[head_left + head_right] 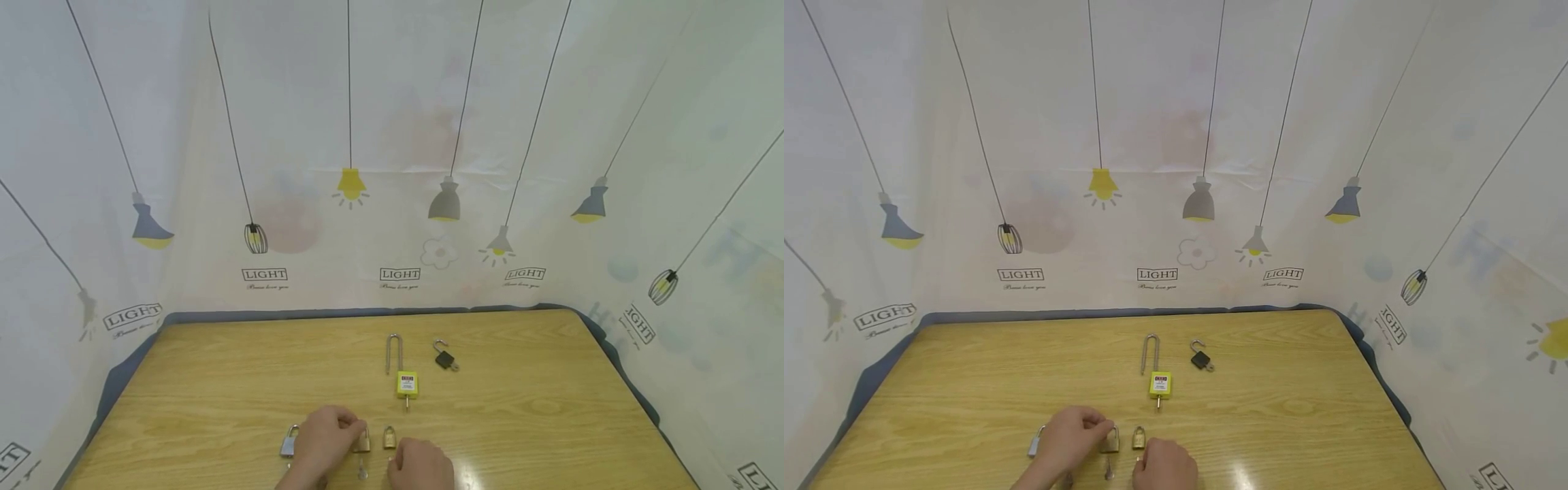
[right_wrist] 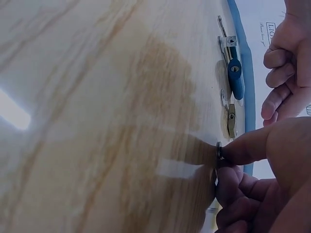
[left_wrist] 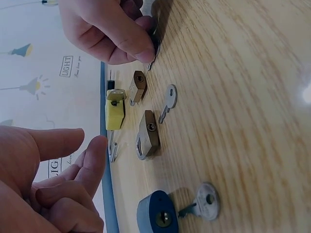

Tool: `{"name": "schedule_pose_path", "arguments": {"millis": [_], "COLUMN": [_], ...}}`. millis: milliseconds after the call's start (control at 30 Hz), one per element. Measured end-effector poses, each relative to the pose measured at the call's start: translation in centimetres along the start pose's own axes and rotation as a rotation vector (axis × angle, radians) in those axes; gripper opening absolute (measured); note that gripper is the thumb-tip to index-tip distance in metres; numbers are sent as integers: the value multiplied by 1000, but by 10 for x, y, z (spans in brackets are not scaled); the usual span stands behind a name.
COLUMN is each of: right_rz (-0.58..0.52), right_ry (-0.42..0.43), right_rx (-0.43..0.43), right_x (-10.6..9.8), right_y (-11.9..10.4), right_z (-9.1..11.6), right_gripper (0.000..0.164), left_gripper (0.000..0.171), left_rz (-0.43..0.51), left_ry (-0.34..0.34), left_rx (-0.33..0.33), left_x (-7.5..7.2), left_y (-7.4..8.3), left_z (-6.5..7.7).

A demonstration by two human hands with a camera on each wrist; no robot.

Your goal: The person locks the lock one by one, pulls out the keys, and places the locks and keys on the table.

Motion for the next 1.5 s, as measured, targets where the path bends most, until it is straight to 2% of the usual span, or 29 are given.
{"name": "schedule_pose_path", "arguments": {"millis": [233, 467, 633, 800, 900, 1100, 1267, 1500], "right_rz": [-28, -95, -108, -128, -121, -104, -76, -84], "right_ry": [-42, -67, -2, 68, 75, 18, 56, 42], "right_rx": [17, 13, 0, -36, -28, 39, 55, 76], "right_x": [1, -2, -21, -39, -45, -49, -60, -69], "right_y": [3, 8, 8, 14, 24, 43, 50, 56], "right_z": [-1, 0, 6, 9, 6, -2, 0, 0], "right_gripper": [23, 16, 17, 15, 14, 14, 14, 15], "left_gripper": [17, 16, 16, 15, 16, 17, 20, 26], "left_rz": [8, -21, -22, -37, -67, -101, -133, -174], "left_ry": [-2, 10, 15, 12, 10, -14, -11, 45], "left_rx": [32, 40, 67, 63, 68, 52, 42, -25], "left_x": [-1, -2, -4, -5, -4, 4, 9, 19], "left_y": [5, 7, 13, 18, 23, 33, 47, 57], "left_z": [0, -3, -6, -11, -18, -36, -52, -75]}}
Point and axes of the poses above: each hand's wrist, its own z-axis away from the middle knuckle, its own x-axis out of the palm, y = z × x, the point moved 10 cm from there along -z, towards the middle knuckle, and after that the axes turned 14 degrees about -y, right-handed, at the moved point
